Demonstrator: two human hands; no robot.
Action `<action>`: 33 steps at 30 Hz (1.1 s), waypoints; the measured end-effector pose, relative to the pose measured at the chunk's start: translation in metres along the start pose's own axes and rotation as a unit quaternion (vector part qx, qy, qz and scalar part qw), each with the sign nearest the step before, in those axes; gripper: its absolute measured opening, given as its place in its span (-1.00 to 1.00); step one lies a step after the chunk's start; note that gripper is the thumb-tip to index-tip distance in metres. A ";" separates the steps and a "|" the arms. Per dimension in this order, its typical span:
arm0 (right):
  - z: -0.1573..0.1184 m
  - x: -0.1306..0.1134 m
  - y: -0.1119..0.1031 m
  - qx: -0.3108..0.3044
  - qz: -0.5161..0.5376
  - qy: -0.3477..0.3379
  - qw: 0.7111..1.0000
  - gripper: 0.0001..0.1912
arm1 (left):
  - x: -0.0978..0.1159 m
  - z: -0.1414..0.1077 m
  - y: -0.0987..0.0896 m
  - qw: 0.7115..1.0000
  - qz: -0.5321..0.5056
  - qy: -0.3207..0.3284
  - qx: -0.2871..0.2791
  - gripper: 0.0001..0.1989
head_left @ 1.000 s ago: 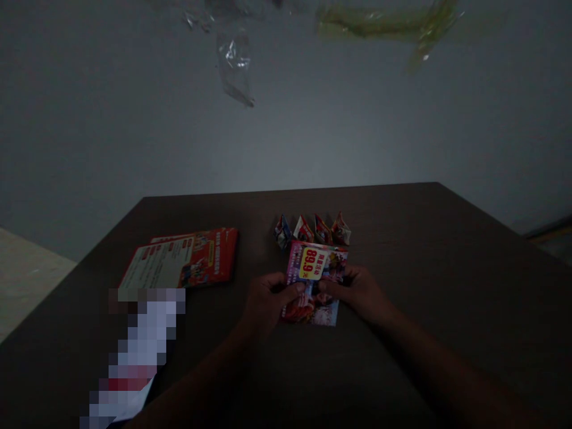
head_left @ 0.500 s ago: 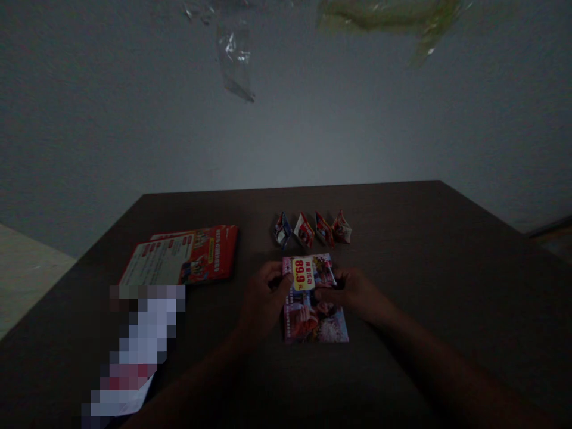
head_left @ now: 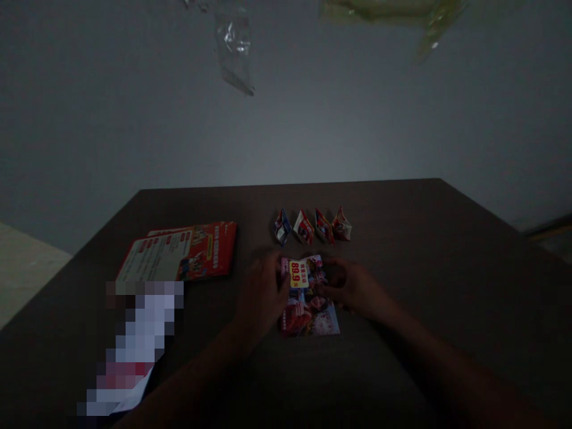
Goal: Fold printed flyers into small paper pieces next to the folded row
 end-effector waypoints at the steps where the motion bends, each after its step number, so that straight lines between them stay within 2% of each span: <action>1: 0.000 -0.001 -0.001 0.006 -0.008 -0.010 1.000 -0.50 | 0.010 -0.001 -0.005 0.999 0.027 0.040 0.015 -0.59; 2: 0.001 -0.002 -0.002 0.012 -0.018 -0.018 1.000 -0.51 | 0.020 -0.003 -0.007 0.996 0.038 0.080 0.014 -0.60; 4: 0.001 -0.005 -0.003 0.022 -0.040 -0.039 0.998 -0.54 | 0.043 -0.011 -0.004 0.987 0.022 0.158 -0.022 -0.69; 7: 0.003 -0.009 -0.006 0.036 -0.065 -0.068 0.995 -0.58 | 0.063 -0.028 0.012 0.966 0.006 0.229 -0.120 -0.77; 9: 0.003 -0.012 -0.010 0.041 -0.075 -0.083 0.993 -0.62 | 0.065 -0.034 0.019 0.960 0.012 0.239 -0.144 -0.80; 13: -0.007 -0.024 -0.012 0.013 -0.145 -0.138 0.980 -0.76 | 0.063 -0.037 0.025 0.958 0.020 0.248 -0.146 -0.82; 15: -0.023 -0.036 -0.007 -0.015 -0.206 -0.215 0.955 -0.90 | 0.061 -0.037 0.026 0.957 0.025 0.251 -0.145 -0.82; 16: -0.033 -0.041 -0.004 -0.025 -0.225 -0.252 0.941 -0.91 | 0.061 -0.037 0.026 0.956 0.027 0.253 -0.144 -0.83; 20: -0.068 -0.044 0.002 -0.002 -0.266 -0.347 0.899 -0.79 | 0.067 -0.040 0.025 0.953 0.022 0.270 -0.138 -0.84; 22: -0.078 -0.040 0.006 0.013 -0.295 -0.370 0.881 -0.77 | 0.072 -0.043 0.024 0.950 0.012 0.283 -0.134 -0.82; 26: -0.083 -0.036 0.014 0.010 -0.325 -0.393 0.860 -0.77 | 0.077 -0.049 0.026 0.943 0.010 0.302 -0.136 -0.76; 33: -0.082 -0.038 0.011 0.032 -0.307 -0.413 0.857 -0.78 | 0.079 -0.053 0.029 0.938 0.026 0.311 -0.149 -0.74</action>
Point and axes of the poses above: each hand's wrist, its own z-axis towards the middle knuckle, its own y-axis out of the palm, x = y × z, the point moved 10 cm from there along z, towards the middle knuckle, and after that the axes turned 11 degrees about x, right-handed, at the moved point
